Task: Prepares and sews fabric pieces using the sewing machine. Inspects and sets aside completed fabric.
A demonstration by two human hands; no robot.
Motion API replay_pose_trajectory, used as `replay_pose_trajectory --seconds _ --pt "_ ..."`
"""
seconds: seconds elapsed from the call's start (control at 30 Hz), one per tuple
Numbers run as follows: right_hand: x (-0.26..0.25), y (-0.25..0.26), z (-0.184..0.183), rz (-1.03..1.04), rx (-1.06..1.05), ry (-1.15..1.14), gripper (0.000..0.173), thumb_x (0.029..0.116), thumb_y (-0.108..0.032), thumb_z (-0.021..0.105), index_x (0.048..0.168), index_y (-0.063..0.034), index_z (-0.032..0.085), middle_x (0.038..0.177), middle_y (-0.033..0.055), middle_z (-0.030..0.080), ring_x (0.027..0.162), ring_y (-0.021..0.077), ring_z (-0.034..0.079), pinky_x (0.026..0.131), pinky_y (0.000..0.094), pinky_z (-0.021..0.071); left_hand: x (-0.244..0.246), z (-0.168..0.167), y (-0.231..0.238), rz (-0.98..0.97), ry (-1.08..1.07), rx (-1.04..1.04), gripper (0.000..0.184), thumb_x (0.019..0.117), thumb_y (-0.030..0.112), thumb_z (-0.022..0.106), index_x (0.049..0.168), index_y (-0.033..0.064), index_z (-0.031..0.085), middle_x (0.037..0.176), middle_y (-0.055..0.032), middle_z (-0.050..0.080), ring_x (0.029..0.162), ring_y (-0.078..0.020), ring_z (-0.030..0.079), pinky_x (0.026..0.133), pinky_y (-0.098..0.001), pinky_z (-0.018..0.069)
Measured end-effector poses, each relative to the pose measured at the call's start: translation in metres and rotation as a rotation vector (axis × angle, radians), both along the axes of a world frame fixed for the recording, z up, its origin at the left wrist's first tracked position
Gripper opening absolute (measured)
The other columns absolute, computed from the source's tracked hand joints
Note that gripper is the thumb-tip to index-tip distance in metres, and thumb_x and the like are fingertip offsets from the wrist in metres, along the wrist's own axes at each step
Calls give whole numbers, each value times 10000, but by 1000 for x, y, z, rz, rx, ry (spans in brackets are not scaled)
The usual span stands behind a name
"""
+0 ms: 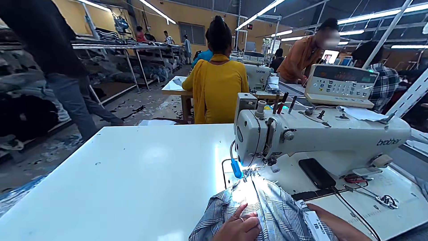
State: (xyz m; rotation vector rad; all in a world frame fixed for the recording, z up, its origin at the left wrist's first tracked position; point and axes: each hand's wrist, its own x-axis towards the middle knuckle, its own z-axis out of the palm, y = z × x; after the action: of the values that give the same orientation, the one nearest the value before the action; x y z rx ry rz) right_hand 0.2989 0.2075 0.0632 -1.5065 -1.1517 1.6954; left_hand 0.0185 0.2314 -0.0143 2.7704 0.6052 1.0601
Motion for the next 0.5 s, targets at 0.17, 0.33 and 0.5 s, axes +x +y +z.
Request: replay_pose_trajectory --seconds 0.17,0.33,0.5 --pt "-6 3 -18 -20 76 -123 306 1094 -158 302 1156 -131 601 937 -101 685 861 -46 642 818 166 535 -1 3 -1 -14 -1 -64 208 913 -79 590 985 4 767 1090 -117 774 1130 -258 723 1117 -497 445" --pt "-37 9 -2 257 304 -323 356 1083 -84 337 1351 89 494 1216 97 614 1106 17 573 996 184 450 -3 5 -1 -40 -18 -91 210 900 -96 587 975 -16 765 1084 -136 774 1128 -277 723 1118 -502 439" --pt "-55 11 6 226 371 -361 280 1042 -17 433 1248 96 584 1116 143 661 1012 96 619 938 258 487 -3 7 -2 -35 -15 -81 204 886 -103 588 955 -19 761 1076 -138 775 1112 -271 730 1109 -491 449"
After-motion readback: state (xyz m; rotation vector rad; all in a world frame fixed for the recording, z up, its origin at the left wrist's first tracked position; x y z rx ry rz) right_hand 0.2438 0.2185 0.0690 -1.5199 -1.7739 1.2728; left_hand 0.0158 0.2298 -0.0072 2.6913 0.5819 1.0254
